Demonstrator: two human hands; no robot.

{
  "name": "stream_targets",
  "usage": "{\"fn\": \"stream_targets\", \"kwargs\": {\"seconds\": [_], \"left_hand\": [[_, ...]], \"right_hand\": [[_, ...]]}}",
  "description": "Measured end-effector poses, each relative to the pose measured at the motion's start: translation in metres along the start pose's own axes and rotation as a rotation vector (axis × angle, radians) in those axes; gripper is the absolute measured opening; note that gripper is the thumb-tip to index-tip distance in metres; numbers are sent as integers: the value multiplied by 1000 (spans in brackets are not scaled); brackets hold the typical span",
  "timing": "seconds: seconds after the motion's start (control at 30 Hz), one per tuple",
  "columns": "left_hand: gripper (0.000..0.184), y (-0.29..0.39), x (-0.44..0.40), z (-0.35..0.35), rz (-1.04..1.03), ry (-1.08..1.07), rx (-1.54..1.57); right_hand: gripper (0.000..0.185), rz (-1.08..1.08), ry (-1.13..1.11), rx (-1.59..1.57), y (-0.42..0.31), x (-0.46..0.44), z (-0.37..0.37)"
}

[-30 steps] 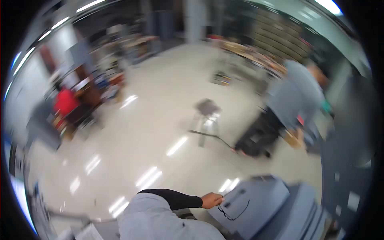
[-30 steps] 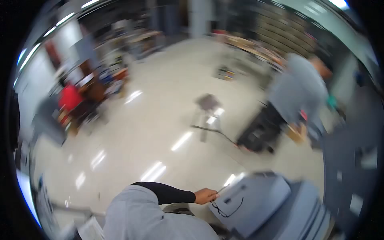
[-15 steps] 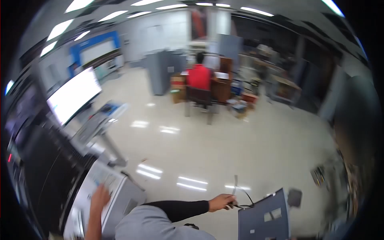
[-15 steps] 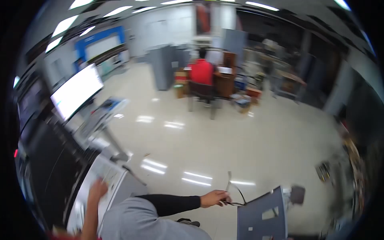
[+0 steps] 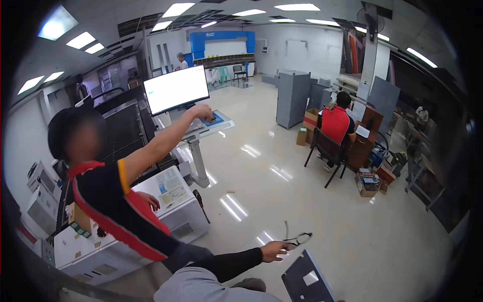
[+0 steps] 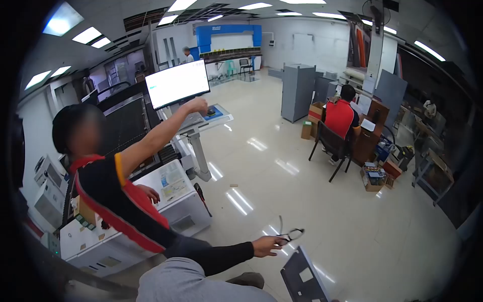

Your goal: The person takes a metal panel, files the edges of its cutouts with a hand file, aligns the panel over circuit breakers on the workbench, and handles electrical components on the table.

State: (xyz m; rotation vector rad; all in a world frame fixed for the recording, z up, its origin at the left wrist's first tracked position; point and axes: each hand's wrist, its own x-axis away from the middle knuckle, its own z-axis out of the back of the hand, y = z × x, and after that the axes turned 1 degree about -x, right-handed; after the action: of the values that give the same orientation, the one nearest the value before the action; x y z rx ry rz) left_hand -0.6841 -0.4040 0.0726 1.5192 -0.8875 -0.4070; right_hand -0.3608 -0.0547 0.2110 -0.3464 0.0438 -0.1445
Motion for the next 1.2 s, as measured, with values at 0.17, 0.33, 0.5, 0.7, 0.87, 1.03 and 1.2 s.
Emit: {"fn": "stream_targets", "kwargs": {"seconds": [0.17, 0.33, 0.5, 0.7, 0.87, 1.03, 1.2], "left_hand": [[19, -21, -4, -8, 341, 249, 701], [26, -49, -79, -10, 364, 284, 792], [27, -7, -162, -30, 511, 236, 796], [37, 14, -279, -77, 336, 394, 480], [36, -41, -421, -117, 95, 581, 245], [52, 43, -508, -224, -11, 685, 295], [48, 121, -604, -317, -181, 708, 445]], "right_hand": [[11, 218, -175, 28, 29, -95, 28], [5, 262, -180, 111, 56, -167, 53], [7, 227, -109, 39, 88, -207, 95], [4, 129, -44, 17, 155, -221, 109], [21, 64, 62, -96, 243, -229, 126], [23, -20, 115, -168, 346, -244, 161], [25, -32, 178, -216, 445, -267, 207]]}}
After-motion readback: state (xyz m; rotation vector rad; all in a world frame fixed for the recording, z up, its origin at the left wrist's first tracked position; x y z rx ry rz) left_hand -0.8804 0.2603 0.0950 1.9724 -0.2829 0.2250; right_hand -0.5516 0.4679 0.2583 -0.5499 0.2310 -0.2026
